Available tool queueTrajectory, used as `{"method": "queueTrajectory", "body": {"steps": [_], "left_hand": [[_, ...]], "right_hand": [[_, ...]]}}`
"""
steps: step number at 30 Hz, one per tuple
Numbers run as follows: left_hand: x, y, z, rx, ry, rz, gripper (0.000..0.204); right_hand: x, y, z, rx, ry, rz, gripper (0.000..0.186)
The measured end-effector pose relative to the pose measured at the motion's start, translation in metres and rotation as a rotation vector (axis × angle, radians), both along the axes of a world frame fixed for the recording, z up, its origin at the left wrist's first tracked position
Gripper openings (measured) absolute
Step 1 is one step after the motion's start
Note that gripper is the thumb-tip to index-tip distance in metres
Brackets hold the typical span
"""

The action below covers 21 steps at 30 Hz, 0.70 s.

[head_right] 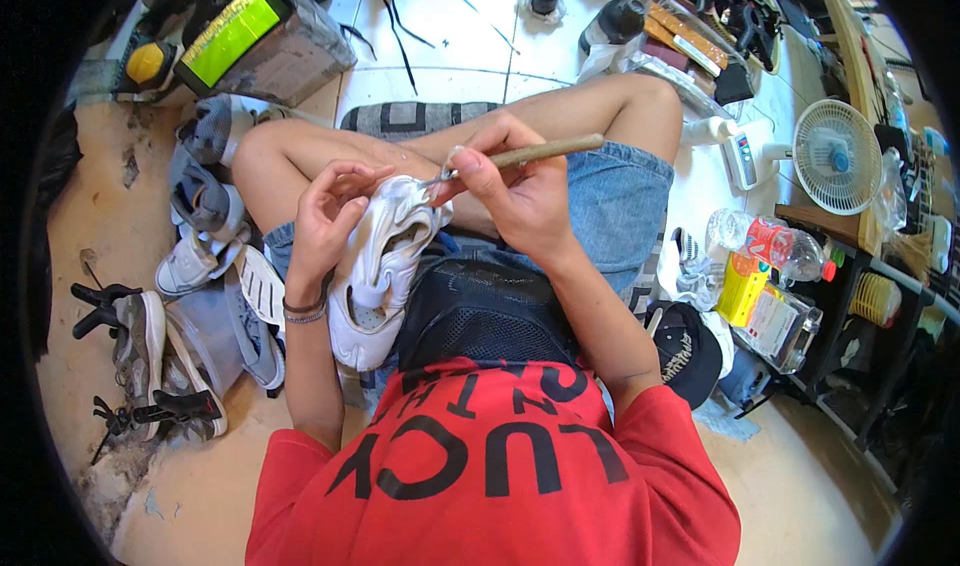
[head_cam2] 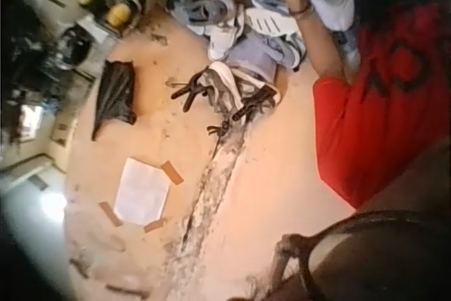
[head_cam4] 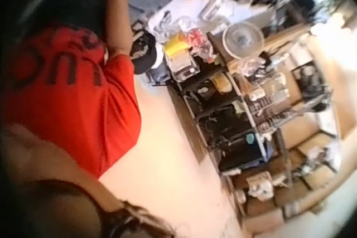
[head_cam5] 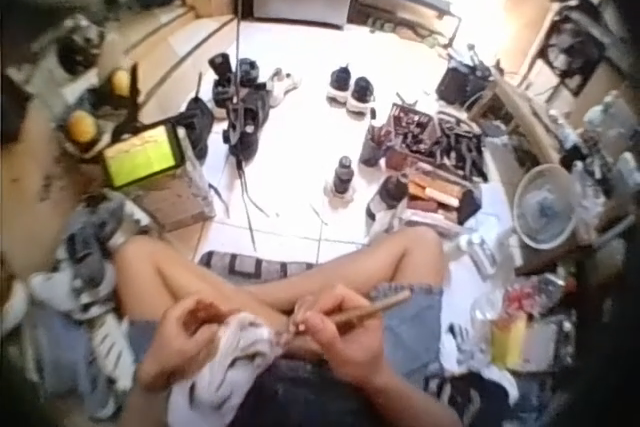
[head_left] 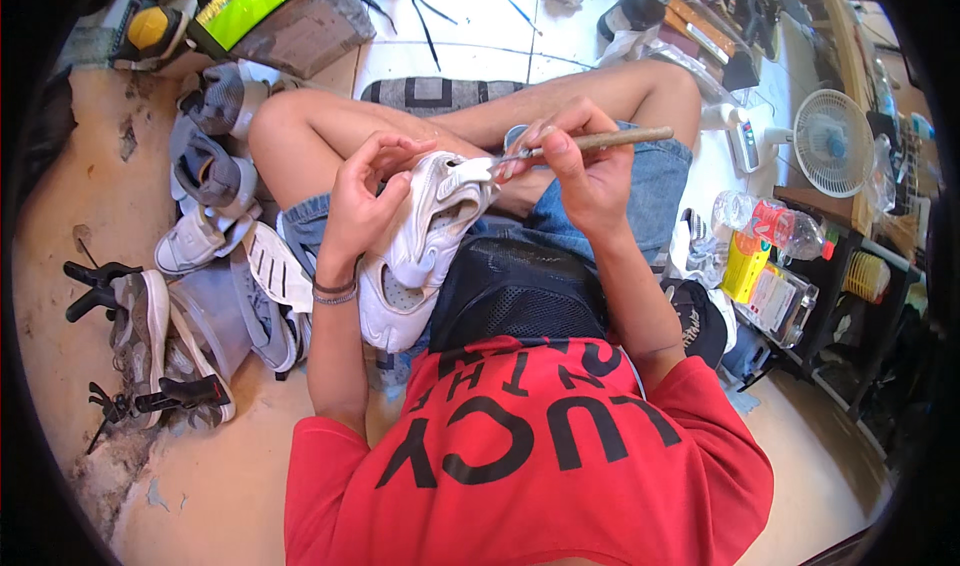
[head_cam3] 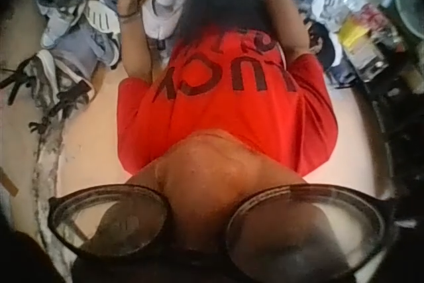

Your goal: Apply adhesive or sealant to the seams of a white shoe using a small applicator tool.

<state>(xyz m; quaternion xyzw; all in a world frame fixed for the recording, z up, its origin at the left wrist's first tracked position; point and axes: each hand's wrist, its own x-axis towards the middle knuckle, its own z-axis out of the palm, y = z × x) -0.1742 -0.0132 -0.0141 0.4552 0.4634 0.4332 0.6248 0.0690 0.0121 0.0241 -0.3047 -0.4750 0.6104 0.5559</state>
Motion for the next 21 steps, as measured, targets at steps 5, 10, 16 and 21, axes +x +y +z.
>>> {"method": "queueTrajectory", "body": {"steps": [5, 10, 16, 21], "left_hand": [[0.011, -0.014, 0.061, 0.148, -0.064, -0.097, 0.027], [0.032, -0.025, 0.075, 0.203, 0.095, 0.016, 0.012], [0.036, -0.028, 0.055, 0.161, 0.133, 0.139, 0.007], [0.037, -0.036, 0.05, 0.075, 0.186, 0.126, 0.009]], "right_hand": [[-0.001, -0.017, 0.013, 0.089, 0.049, 0.065, 0.02], [-0.005, -0.019, 0.017, 0.503, -0.331, -0.043, 0.015], [0.015, -0.02, 0.016, 0.613, -0.481, 0.066, 0.02], [0.026, -0.015, 0.012, 0.554, -0.467, 0.162, 0.02]]}}
